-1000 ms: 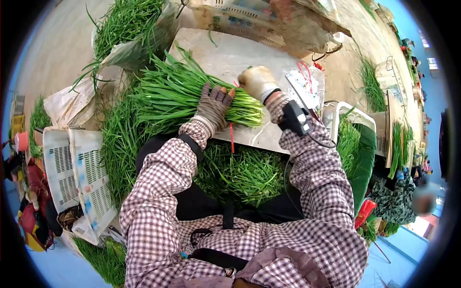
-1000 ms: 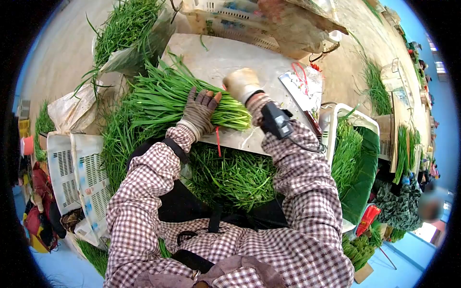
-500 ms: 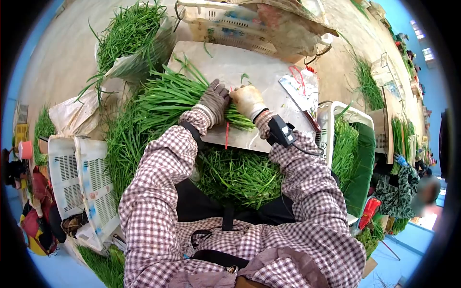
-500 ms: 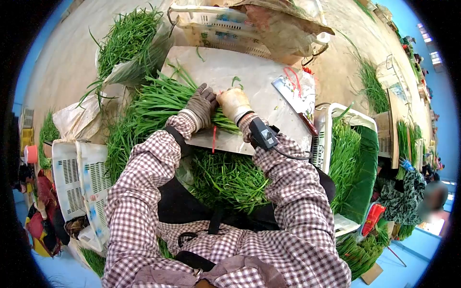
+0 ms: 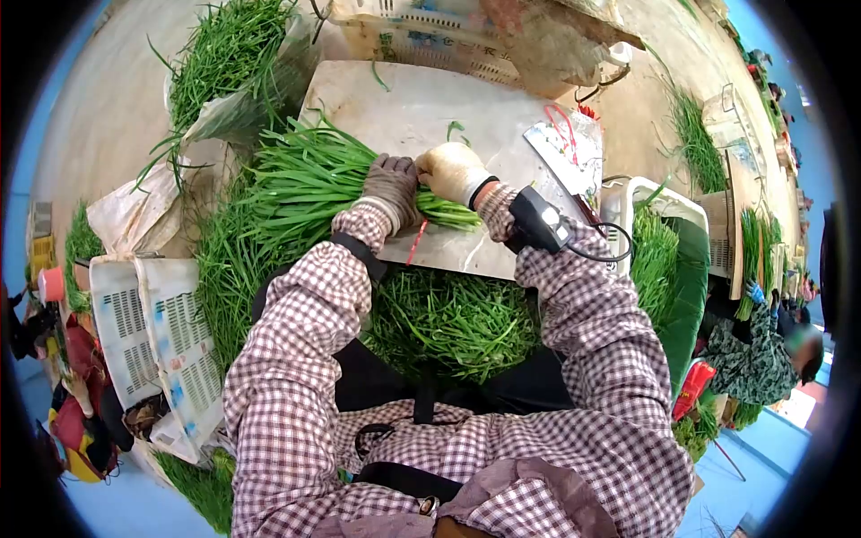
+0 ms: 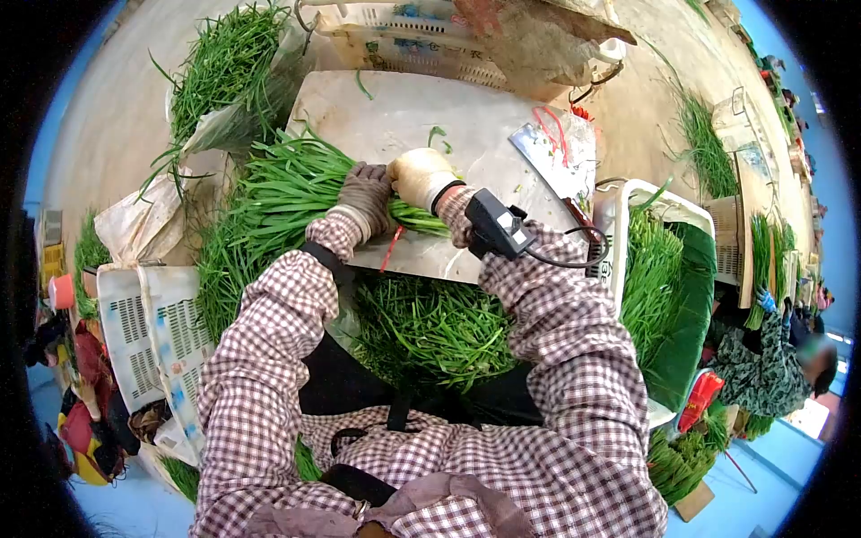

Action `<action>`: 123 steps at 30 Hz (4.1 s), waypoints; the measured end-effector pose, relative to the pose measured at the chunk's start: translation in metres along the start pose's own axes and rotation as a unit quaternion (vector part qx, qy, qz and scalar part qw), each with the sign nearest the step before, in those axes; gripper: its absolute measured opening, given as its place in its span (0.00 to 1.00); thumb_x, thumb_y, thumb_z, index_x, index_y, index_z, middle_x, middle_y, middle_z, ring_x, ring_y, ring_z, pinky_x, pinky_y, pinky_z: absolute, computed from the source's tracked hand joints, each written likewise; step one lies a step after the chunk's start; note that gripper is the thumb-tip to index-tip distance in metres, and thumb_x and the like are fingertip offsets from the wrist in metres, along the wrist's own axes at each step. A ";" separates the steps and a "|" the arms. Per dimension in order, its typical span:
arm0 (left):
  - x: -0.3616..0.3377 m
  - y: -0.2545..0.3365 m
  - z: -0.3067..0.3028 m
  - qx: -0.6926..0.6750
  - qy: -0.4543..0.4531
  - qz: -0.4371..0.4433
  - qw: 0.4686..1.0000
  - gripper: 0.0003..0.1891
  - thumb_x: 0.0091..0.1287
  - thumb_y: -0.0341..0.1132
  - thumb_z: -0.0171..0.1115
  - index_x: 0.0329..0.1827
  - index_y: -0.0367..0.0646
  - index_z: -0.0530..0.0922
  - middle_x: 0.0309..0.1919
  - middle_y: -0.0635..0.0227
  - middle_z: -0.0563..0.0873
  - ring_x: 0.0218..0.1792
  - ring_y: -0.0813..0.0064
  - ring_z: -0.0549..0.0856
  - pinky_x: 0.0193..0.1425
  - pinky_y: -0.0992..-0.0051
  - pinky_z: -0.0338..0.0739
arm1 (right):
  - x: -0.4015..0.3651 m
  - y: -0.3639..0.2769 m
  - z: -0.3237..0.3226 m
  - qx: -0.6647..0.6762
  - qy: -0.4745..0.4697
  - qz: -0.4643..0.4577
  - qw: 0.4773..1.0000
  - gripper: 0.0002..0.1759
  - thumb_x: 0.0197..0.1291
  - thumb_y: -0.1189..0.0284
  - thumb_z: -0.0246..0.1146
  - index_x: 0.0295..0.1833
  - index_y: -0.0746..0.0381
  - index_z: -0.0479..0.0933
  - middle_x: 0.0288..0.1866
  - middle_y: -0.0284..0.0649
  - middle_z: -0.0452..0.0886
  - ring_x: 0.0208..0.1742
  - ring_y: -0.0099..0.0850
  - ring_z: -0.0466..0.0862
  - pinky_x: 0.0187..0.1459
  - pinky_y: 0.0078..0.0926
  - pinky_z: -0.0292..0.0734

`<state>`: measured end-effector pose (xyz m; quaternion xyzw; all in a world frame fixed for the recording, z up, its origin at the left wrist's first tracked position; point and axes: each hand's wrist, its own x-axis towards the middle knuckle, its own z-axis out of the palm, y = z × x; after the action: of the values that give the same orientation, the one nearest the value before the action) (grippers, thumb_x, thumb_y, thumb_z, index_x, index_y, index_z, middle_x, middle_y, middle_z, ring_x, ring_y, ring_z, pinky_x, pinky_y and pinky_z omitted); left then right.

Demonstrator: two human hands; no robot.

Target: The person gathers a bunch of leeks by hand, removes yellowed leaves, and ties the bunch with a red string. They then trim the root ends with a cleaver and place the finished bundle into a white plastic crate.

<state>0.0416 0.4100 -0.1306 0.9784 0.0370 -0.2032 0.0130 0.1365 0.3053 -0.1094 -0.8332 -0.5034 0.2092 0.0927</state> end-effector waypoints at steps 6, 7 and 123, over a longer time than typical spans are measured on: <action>-0.006 0.001 0.010 -0.016 0.063 -0.001 0.998 0.41 0.45 0.55 0.66 0.61 0.44 0.67 0.59 0.62 0.71 0.65 0.66 0.66 0.72 0.67 0.49 | -0.017 -0.001 0.001 0.061 0.049 0.007 0.997 0.11 0.54 0.64 0.61 0.40 0.55 0.81 0.36 0.43 0.83 0.40 0.42 0.82 0.43 0.36 0.77; -0.007 0.003 0.010 -0.029 0.077 -0.006 0.997 0.39 0.45 0.55 0.66 0.61 0.46 0.67 0.59 0.63 0.72 0.65 0.67 0.66 0.72 0.66 0.48 | -0.026 0.003 -0.002 0.153 0.069 0.040 0.985 0.12 0.55 0.62 0.61 0.40 0.57 0.81 0.36 0.43 0.83 0.40 0.42 0.82 0.43 0.36 0.76; -0.012 0.018 0.033 -0.060 0.175 -0.020 0.983 0.43 0.47 0.53 0.68 0.67 0.50 0.61 0.64 0.61 0.68 0.66 0.62 0.65 0.73 0.60 0.48 | -0.049 -0.022 0.077 0.342 0.427 0.050 0.836 0.05 0.58 0.75 0.63 0.37 0.66 0.77 0.27 0.32 0.79 0.29 0.19 0.74 0.34 0.17 0.70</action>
<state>0.0191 0.3899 -0.1555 0.9953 0.0705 -0.0268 0.0609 0.0651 0.2685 -0.1579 -0.7791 -0.2678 -0.0047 0.5668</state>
